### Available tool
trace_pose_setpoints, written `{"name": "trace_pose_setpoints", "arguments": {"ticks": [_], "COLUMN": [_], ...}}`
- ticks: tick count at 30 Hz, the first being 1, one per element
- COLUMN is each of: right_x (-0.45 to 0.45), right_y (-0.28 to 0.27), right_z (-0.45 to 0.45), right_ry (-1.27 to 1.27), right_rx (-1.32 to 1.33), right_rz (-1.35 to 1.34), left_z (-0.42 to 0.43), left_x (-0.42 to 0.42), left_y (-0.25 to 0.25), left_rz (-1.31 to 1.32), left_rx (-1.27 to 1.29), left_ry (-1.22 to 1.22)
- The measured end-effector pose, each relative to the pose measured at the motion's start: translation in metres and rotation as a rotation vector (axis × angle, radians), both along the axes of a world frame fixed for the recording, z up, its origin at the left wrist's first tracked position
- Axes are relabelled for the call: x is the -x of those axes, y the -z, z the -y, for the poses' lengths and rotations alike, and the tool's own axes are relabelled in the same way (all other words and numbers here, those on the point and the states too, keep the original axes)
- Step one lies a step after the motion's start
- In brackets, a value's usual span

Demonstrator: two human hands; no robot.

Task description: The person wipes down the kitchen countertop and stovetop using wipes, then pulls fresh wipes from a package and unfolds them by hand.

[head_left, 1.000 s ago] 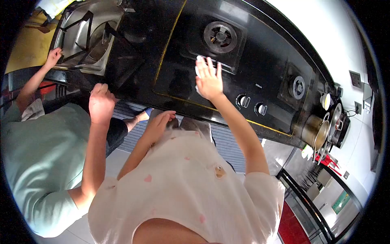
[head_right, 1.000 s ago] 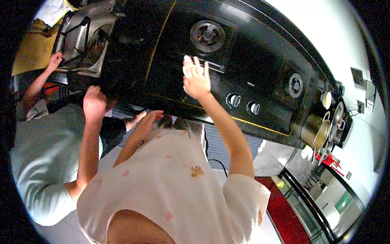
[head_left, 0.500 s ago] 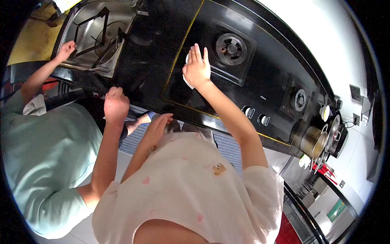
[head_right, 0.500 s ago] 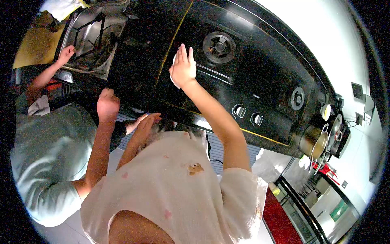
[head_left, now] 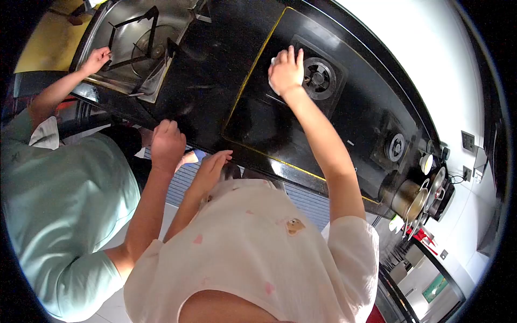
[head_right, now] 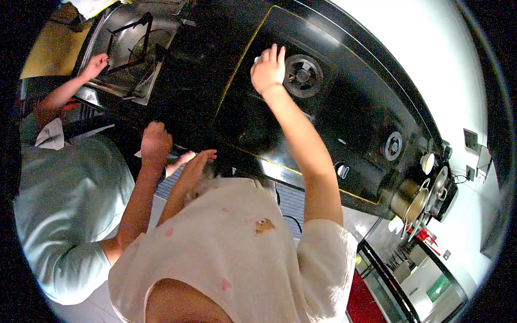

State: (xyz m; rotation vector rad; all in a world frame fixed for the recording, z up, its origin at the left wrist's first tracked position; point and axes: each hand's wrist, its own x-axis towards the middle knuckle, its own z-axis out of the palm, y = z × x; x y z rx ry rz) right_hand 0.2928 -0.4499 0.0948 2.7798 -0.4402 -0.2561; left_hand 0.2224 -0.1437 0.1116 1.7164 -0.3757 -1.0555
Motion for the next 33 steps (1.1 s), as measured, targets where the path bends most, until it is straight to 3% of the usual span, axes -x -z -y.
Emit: {"name": "trace_pose_setpoints", "arguments": {"ticks": [9, 17, 33], "right_x": [-0.060, -0.036, 0.057], "right_y": [0.014, 0.011, 0.004], "right_z": [0.054, 0.036, -0.068], "right_ry": [0.198, 0.090, -0.110], "right_rx": [-0.032, -0.068, -0.179], "right_rz": [0.136, 0.297, 0.250], "left_z": [-0.015, -0.023, -0.022], "left_x": [0.003, 0.010, 0.017], "left_y": [0.007, 0.017, 0.001], "left_rz": [-0.031, 0.022, 0.000], "left_rx": [-0.058, -0.018, -0.009], "left_ry": [-0.057, -0.040, 0.066]}}
